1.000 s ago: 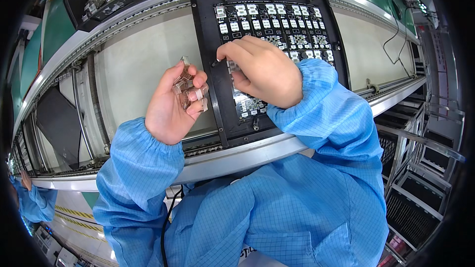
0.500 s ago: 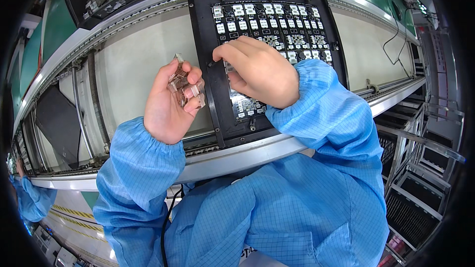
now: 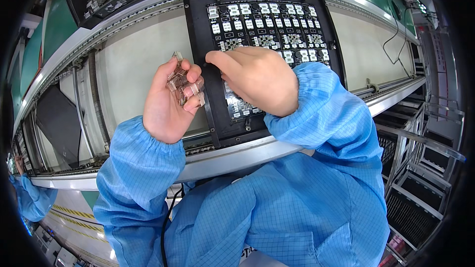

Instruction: Assembling electronic components onto printed circuit boards arranged on a tray at a production station.

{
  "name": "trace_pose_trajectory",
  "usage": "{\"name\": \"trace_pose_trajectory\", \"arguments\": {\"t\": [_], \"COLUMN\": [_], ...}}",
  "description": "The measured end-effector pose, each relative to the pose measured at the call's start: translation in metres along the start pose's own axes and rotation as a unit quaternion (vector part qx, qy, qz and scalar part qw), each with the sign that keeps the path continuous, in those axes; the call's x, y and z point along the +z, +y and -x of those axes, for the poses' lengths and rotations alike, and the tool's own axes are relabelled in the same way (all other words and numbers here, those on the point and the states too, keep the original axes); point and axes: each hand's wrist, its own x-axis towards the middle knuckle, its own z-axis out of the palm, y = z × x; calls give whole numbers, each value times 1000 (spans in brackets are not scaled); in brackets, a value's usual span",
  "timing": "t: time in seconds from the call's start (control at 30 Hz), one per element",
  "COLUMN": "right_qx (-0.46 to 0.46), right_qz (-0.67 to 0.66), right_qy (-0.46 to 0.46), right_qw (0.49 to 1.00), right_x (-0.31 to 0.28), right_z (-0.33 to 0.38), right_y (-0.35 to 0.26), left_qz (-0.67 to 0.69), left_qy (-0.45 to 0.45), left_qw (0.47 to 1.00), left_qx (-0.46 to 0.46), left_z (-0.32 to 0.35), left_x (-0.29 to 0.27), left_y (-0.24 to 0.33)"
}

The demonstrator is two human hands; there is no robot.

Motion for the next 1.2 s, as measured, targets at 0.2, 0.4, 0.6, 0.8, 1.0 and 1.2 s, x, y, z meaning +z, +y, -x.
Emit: {"name": "trace_pose_trajectory", "arguments": {"t": [0.2, 0.4, 0.6, 0.8, 1.0, 1.2], "right_qx": [-15, -29, 28, -49, 20, 32], "right_qz": [11, -21, -375, -395, -434, -524], "right_qy": [22, 42, 21, -26, 43, 78], "right_qw": [1000, 998, 927, 917, 900, 848], "right_x": [0, -2, -17, -21, -19, -18], "right_z": [-1, 2, 3, 4, 10, 11], "right_y": [4, 14, 16, 20, 16, 20], "left_qz": [-46, -126, -236, -299, -298, -292], "left_qy": [-5, -41, -97, -119, -119, -11], "left_qw": [999, 991, 966, 945, 945, 943], "left_qx": [5, 8, 38, 59, 62, 158], "left_z": [3, 6, 11, 10, 10, 12], "left_x": [5, 15, 21, 21, 21, 26], "left_y": [-2, -4, -10, -18, -14, -13]}}
